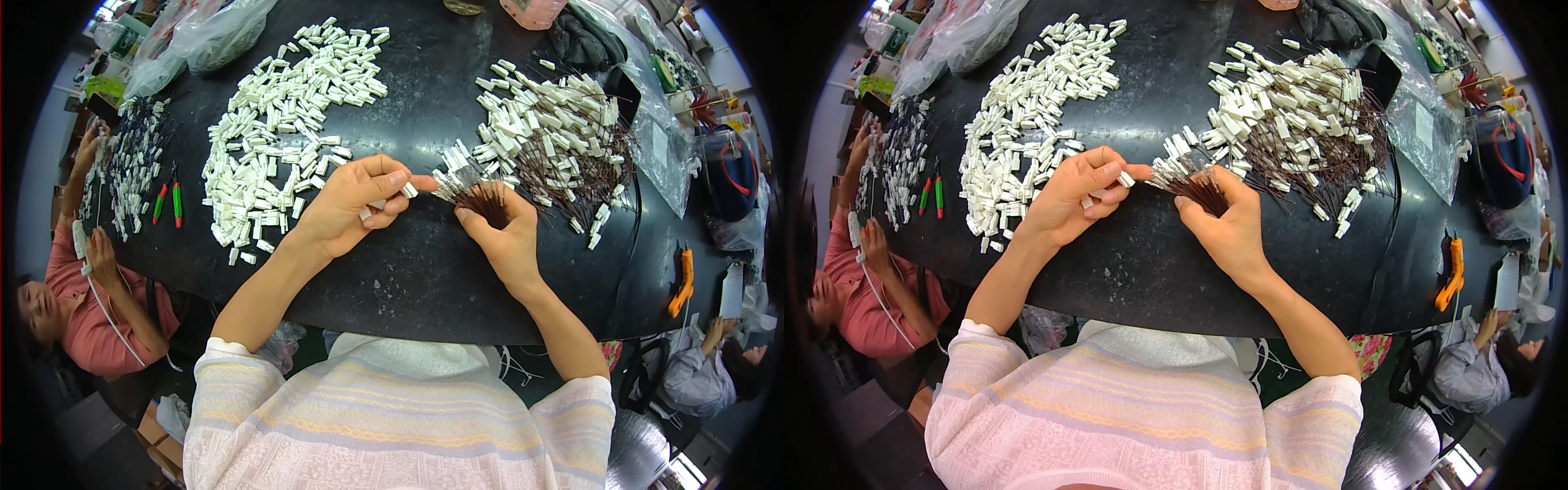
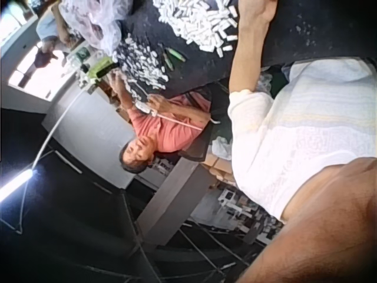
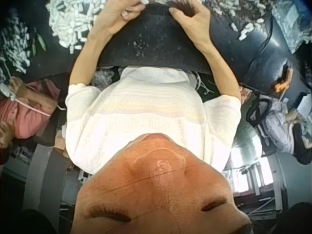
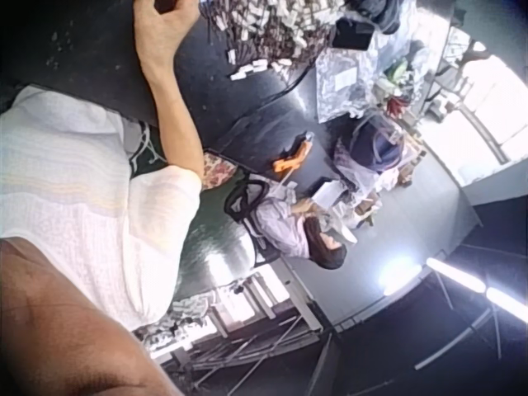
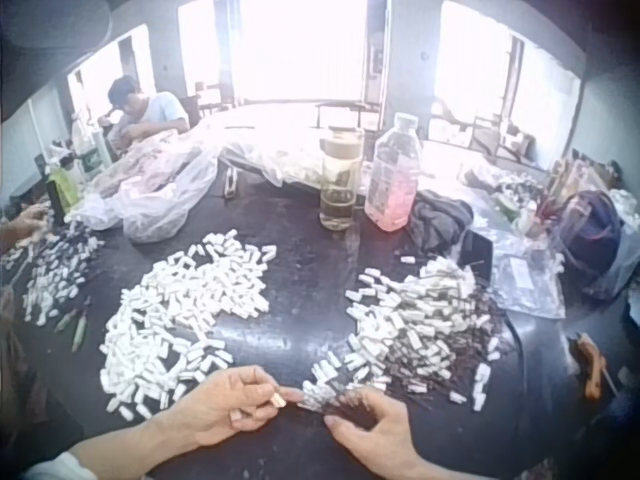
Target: The person inserts small electrical wire bundles into white plastic housing components by hand at an assembly table.
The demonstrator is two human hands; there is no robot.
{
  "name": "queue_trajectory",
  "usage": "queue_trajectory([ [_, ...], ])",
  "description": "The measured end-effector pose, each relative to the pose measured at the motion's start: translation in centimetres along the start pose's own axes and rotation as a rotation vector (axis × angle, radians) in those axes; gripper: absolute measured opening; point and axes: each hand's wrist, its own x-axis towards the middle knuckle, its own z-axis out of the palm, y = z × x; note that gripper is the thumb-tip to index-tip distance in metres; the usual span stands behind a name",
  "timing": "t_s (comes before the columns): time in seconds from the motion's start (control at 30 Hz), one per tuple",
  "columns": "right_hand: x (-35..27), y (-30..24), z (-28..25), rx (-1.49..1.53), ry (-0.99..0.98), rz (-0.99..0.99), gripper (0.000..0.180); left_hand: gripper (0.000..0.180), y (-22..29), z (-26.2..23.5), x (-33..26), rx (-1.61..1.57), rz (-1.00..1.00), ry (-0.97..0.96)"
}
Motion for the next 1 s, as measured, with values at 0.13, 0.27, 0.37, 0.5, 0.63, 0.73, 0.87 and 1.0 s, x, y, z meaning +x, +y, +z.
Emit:
queue_trajectory([
  [0.13,-0.1,0.5,0.3,0.017,-0.035,-0.010,0.009,0.013,-0.6,-0.2,-0.1,0.075,0.032,0.072],
  [0.27,-0.1,0.3,0.5,0.017,-0.016,-0.010,0.009,0.015,-0.7,0.0,-0.1,0.069,-0.013,0.113],
  [0.37,-0.1,0.5,0.4,-0.002,-0.019,-0.014,0.009,0.015,-0.9,0.0,0.0,0.077,-0.005,0.111],
  [0.5,-0.1,0.6,0.4,0.003,-0.016,-0.010,0.009,0.016,-0.8,0.1,0.0,0.074,-0.009,0.109],
  [0.63,-0.1,0.6,0.3,-0.022,-0.023,-0.039,0.009,0.012,-1.1,0.4,-0.2,0.225,0.079,0.092],
  [0.73,-0.2,0.5,0.1,0.008,-0.046,-0.026,0.008,0.010,-1.6,0.7,-0.3,0.280,0.146,0.081],
  [0.87,-0.3,0.2,0.2,0.056,-0.046,0.041,0.007,0.008,-1.9,0.8,-0.3,0.266,0.165,0.066],
  [1.0,-0.4,0.5,0.4,0.066,-0.067,0.070,0.006,0.008,-2.2,0.9,-0.2,0.286,0.205,0.050],
])
